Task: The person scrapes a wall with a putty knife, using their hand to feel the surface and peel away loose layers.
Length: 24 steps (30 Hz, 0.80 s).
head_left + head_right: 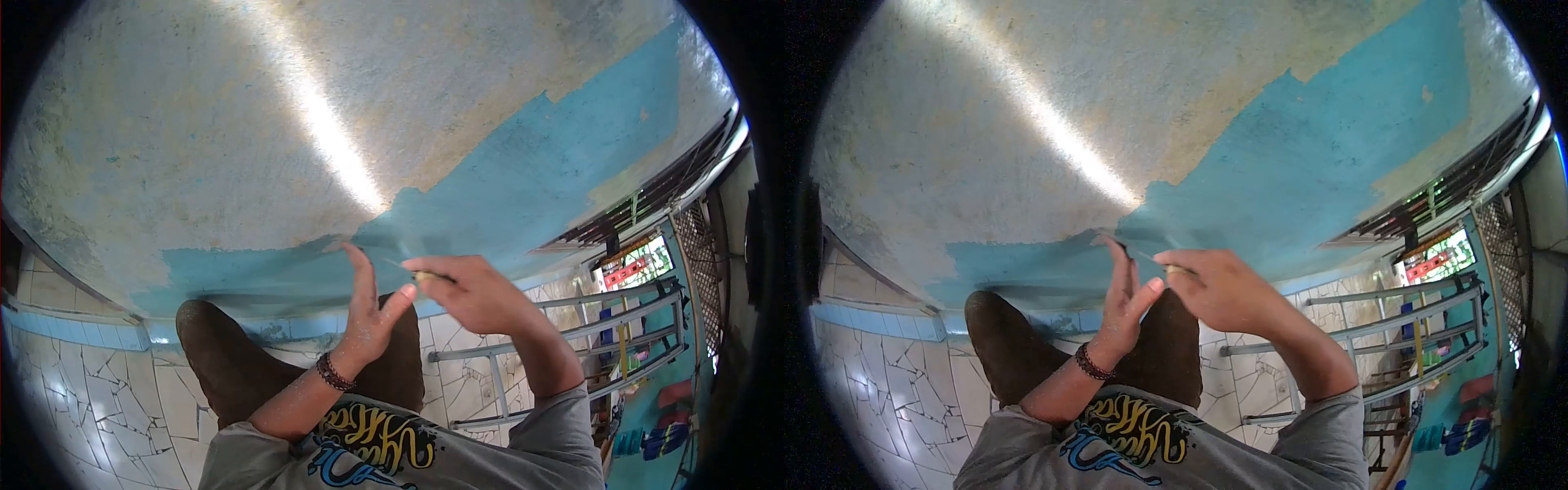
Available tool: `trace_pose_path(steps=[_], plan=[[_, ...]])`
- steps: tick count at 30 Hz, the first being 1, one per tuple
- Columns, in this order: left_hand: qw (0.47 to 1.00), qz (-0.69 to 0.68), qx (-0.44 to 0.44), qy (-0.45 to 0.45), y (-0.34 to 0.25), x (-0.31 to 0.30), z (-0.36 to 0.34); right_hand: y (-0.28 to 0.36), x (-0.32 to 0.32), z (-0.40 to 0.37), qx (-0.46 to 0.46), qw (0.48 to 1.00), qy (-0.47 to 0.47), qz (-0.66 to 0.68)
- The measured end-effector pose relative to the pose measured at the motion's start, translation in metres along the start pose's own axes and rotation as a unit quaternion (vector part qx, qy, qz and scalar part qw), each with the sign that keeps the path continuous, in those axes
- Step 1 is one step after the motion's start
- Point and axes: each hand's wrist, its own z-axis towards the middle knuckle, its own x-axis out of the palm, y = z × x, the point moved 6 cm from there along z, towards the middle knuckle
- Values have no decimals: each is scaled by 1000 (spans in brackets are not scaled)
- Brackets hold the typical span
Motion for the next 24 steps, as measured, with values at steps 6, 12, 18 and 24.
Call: trace_pose_path(steps=[6, 12, 18, 24], plan=[[1000, 3, 3, -22, 7, -8, 0, 1, 12, 9, -60, 997, -18, -36], [1000, -22, -19, -8, 8, -5, -4, -9, 13, 9, -46, 998, -22, -25], [999, 9, -6, 36, -2, 5, 3, -15, -9, -2, 90, 995, 20, 33], [1000, 15, 5, 10, 1, -3, 3, -19, 3, 7, 45, 997, 13, 53]])
